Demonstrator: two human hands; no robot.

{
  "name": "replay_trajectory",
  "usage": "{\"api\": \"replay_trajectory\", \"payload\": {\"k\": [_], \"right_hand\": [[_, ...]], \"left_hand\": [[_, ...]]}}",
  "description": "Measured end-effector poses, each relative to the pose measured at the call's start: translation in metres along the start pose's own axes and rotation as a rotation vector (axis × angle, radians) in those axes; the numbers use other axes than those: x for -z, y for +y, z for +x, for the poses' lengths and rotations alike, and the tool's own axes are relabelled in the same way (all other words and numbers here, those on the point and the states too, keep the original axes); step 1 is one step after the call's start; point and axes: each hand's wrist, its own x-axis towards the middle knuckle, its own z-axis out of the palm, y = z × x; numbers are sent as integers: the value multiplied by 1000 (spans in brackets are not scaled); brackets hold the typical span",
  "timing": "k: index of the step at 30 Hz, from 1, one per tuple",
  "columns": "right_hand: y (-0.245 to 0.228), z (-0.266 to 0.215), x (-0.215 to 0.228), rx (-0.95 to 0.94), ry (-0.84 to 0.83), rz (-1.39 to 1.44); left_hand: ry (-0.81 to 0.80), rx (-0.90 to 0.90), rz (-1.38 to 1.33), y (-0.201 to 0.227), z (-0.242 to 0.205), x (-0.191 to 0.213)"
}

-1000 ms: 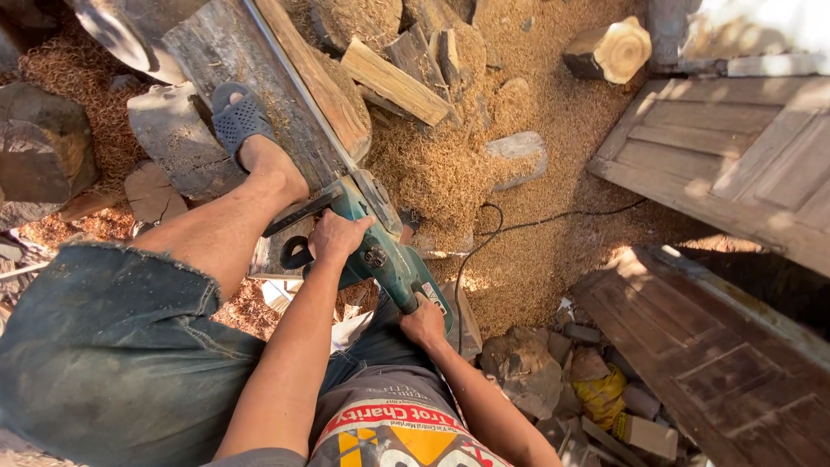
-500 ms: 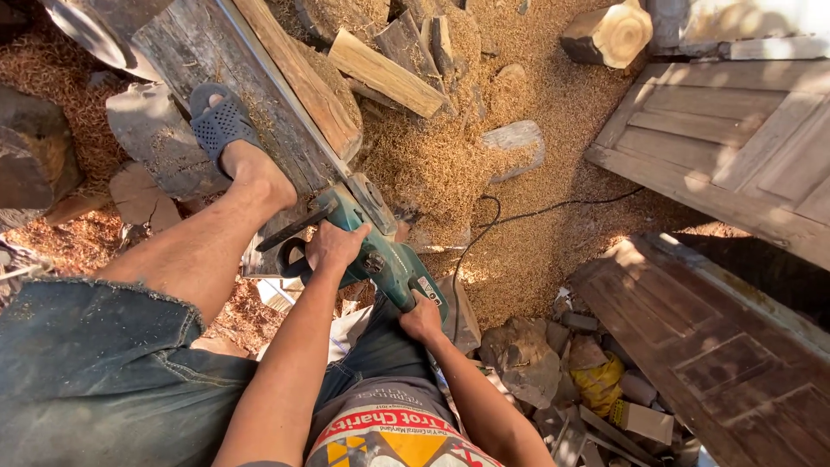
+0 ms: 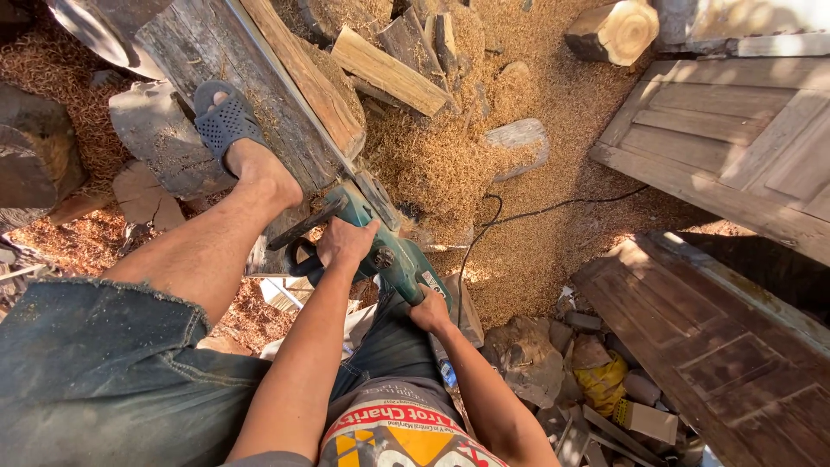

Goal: Cutting a large log and wood pieces with an electric chainsaw and measuring with a tape measure.

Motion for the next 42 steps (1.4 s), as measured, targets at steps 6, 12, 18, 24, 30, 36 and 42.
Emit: {"api": "replay_trajectory", "payload": {"k": [6,12,18,24,30,36,42], "right_hand": [[-6,-3,3,-11,-1,-54],[-16,-13,5,-45,22,-50],[-24,-20,6,-67,11,-60],[-27,-23,10,-82,-9,-63],[-34,-29,13,-98,-17,-68],[-35,-28,11,-97,-7,-42],[-41,-32,14,-106,-24,-37]], "left_hand": [[-54,50,-22,5,1,16],[-48,61,-8,-2,20,3],[-85,78,-24,3,7,18],[-93,98,-7,6,1,25],[-101,96,-11,8,-5,31],[-110,86,-48,10,-8,38],[-110,75,-15,10,-10,40]]}}
